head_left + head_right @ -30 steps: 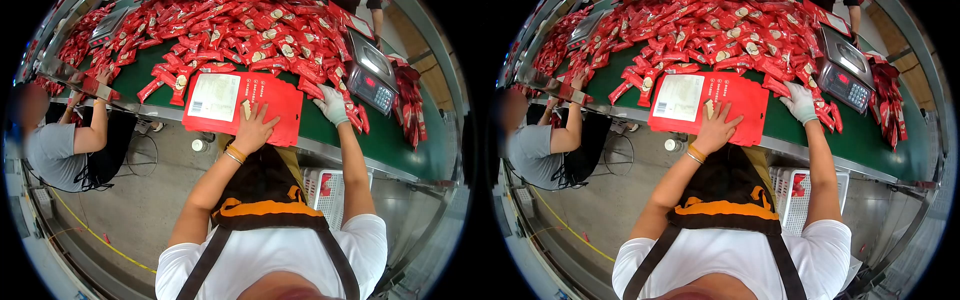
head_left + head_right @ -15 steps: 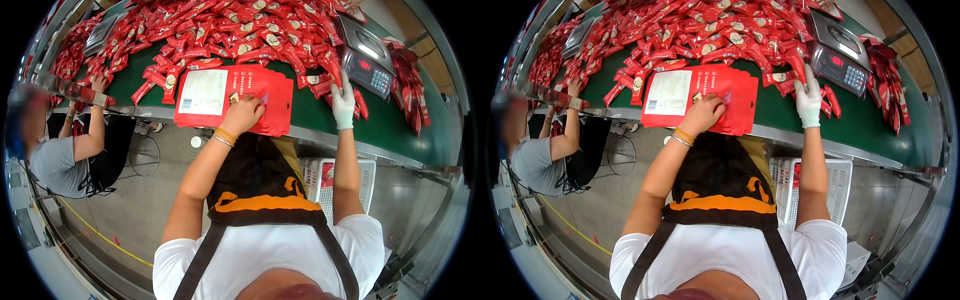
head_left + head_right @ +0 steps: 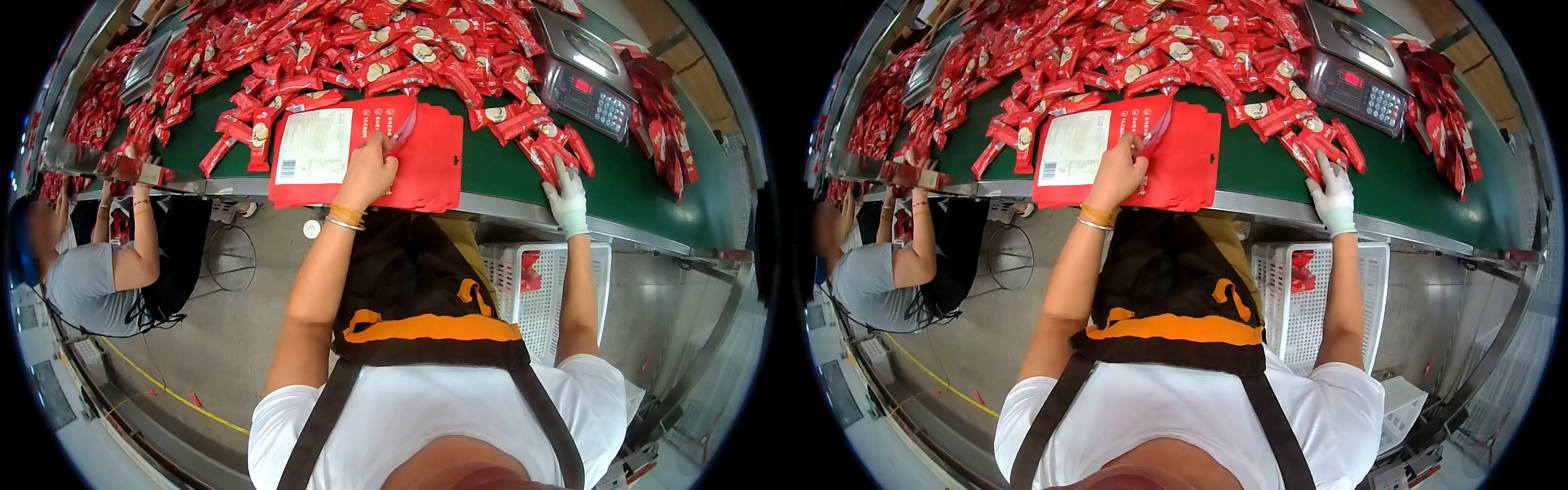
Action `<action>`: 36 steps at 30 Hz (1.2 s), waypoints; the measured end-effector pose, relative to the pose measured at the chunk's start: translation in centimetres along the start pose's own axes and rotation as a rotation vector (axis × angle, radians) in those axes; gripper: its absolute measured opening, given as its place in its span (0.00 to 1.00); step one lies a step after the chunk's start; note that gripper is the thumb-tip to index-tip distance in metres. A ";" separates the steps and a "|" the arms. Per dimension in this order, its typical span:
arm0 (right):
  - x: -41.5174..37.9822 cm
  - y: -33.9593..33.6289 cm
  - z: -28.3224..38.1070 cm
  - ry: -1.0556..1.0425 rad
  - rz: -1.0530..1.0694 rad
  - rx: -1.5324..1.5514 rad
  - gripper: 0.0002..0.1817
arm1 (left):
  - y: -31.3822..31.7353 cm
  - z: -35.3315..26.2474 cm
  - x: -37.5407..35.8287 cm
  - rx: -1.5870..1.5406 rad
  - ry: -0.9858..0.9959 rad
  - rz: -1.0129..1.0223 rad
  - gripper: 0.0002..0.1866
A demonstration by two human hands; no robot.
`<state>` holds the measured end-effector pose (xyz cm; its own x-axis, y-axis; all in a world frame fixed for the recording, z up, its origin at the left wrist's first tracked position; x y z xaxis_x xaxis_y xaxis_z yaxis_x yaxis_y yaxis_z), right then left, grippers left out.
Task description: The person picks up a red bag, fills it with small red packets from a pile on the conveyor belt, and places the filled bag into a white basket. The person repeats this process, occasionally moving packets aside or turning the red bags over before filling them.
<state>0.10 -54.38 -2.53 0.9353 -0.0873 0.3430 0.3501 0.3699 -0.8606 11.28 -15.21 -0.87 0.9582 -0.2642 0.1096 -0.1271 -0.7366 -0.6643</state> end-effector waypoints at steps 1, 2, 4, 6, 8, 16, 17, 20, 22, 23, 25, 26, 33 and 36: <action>0.0 0.2 0.3 -0.008 0.003 0.006 0.34 | -0.2 0.3 0.1 -0.034 -0.063 0.033 0.08; 0.1 0.3 0.5 -0.005 -0.008 -0.024 0.35 | -0.2 0.9 0.3 -0.028 -0.019 -0.050 0.06; 0.4 0.6 0.9 0.006 -0.009 0.003 0.37 | -0.4 1.3 0.2 -0.005 -0.022 -0.122 0.06; 0.6 1.0 1.2 0.069 0.029 0.018 0.38 | -0.6 1.9 -0.1 0.016 -0.014 -0.206 0.05; 0.7 1.2 2.1 0.078 0.069 0.054 0.38 | -0.7 2.6 -0.2 0.018 -0.044 -0.200 0.06; 0.1 2.9 8.6 0.027 0.240 0.071 0.34 | -0.6 3.9 -0.4 0.001 -0.031 -0.122 0.11; 0.3 2.4 8.6 0.018 0.191 0.093 0.33 | -0.3 3.9 -0.4 -0.004 -0.040 -0.103 0.12; 1.2 0.2 9.1 0.031 0.015 0.149 0.31 | 0.5 3.7 0.1 -0.007 -0.081 -0.069 0.13; 1.5 -1.1 9.6 0.077 -0.157 0.243 0.30 | 0.4 3.4 0.0 0.028 -0.136 -0.096 0.14; 1.4 -0.5 9.2 0.080 -0.158 0.241 0.30 | 0.7 3.2 0.0 0.026 -0.134 -0.092 0.14; 0.9 3.4 9.3 -0.060 0.010 -0.054 0.31 | 1.2 2.7 0.3 0.121 -0.089 -0.053 0.16; 0.2 4.4 9.6 -0.031 0.042 0.017 0.33 | 1.3 3.1 0.6 0.121 -0.088 -0.054 0.16; 0.5 5.0 9.5 0.013 0.111 0.004 0.35 | 2.8 2.9 0.9 0.257 -0.165 0.094 0.13; 1.1 4.5 12.5 0.051 0.082 0.338 0.36 | 3.9 2.4 0.5 0.231 -0.154 0.035 0.09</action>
<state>2.03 -41.19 -1.35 0.9641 -0.0873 0.2510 0.2443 0.6623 -0.7083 11.86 -16.76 -5.20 0.9841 -0.1766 -0.0182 -0.1161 -0.5626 -0.8185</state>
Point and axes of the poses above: each hand's wrist, its own x-axis towards the middle knuckle, its own y-axis out of the palm, z = x × y, the point moved 9 cm from there along x, towards the middle knuckle, and after that the axes turned 6 degrees about x, right-handed, at the moved point
